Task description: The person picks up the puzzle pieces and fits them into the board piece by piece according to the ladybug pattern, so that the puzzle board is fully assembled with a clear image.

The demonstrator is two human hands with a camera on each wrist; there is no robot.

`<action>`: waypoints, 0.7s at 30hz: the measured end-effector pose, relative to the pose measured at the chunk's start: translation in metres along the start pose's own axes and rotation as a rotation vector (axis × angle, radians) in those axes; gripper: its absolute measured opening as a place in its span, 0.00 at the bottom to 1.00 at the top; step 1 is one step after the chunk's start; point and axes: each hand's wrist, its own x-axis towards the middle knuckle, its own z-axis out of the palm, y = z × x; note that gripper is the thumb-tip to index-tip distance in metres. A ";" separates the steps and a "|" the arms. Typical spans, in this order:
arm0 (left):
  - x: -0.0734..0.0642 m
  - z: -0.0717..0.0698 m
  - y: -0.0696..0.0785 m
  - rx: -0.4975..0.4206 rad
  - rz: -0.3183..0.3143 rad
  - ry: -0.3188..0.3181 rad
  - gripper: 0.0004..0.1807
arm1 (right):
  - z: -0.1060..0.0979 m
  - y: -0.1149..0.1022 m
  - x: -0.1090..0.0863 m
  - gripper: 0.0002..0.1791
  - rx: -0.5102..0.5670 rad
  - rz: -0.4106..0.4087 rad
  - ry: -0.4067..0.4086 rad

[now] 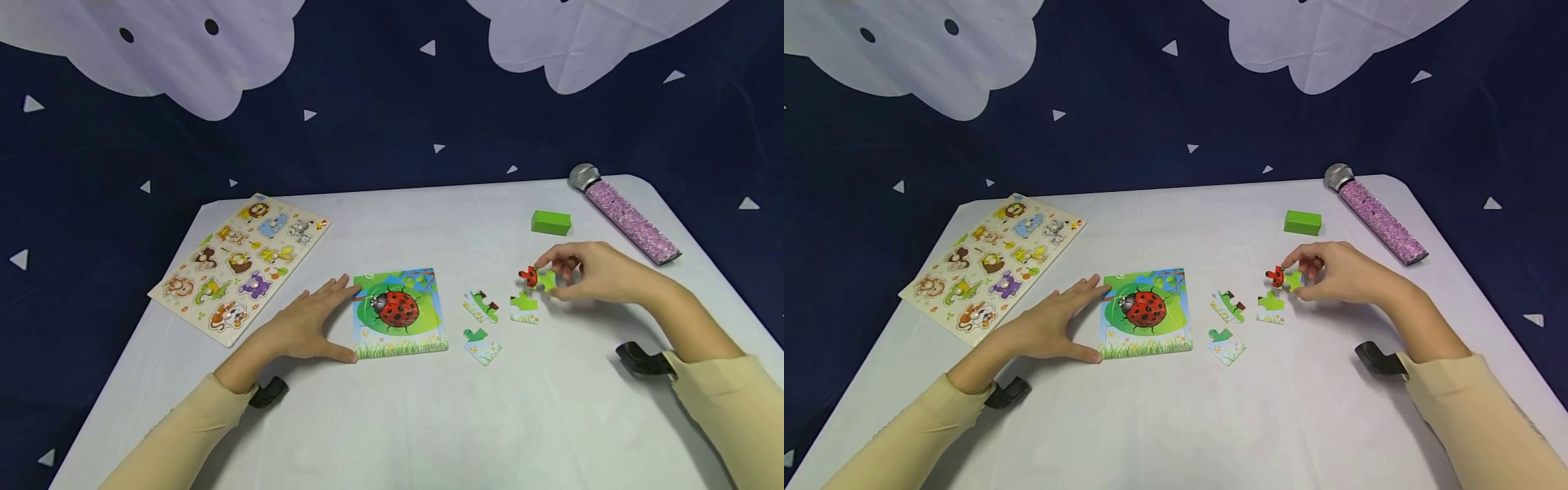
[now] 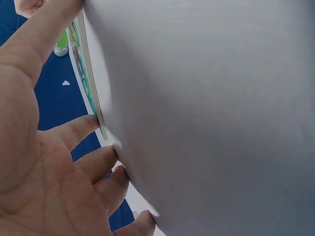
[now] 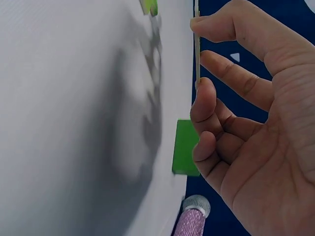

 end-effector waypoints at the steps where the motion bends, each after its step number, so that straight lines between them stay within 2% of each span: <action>1: 0.000 0.000 0.000 0.001 0.001 0.000 0.68 | 0.000 -0.002 0.001 0.22 -0.002 -0.005 -0.002; 7: -0.001 0.000 -0.001 0.005 -0.002 0.001 0.69 | 0.001 -0.012 0.012 0.21 0.010 -0.042 -0.029; 21: 0.001 0.002 -0.001 -0.003 0.007 0.011 0.69 | 0.012 -0.035 0.042 0.23 0.032 -0.052 -0.109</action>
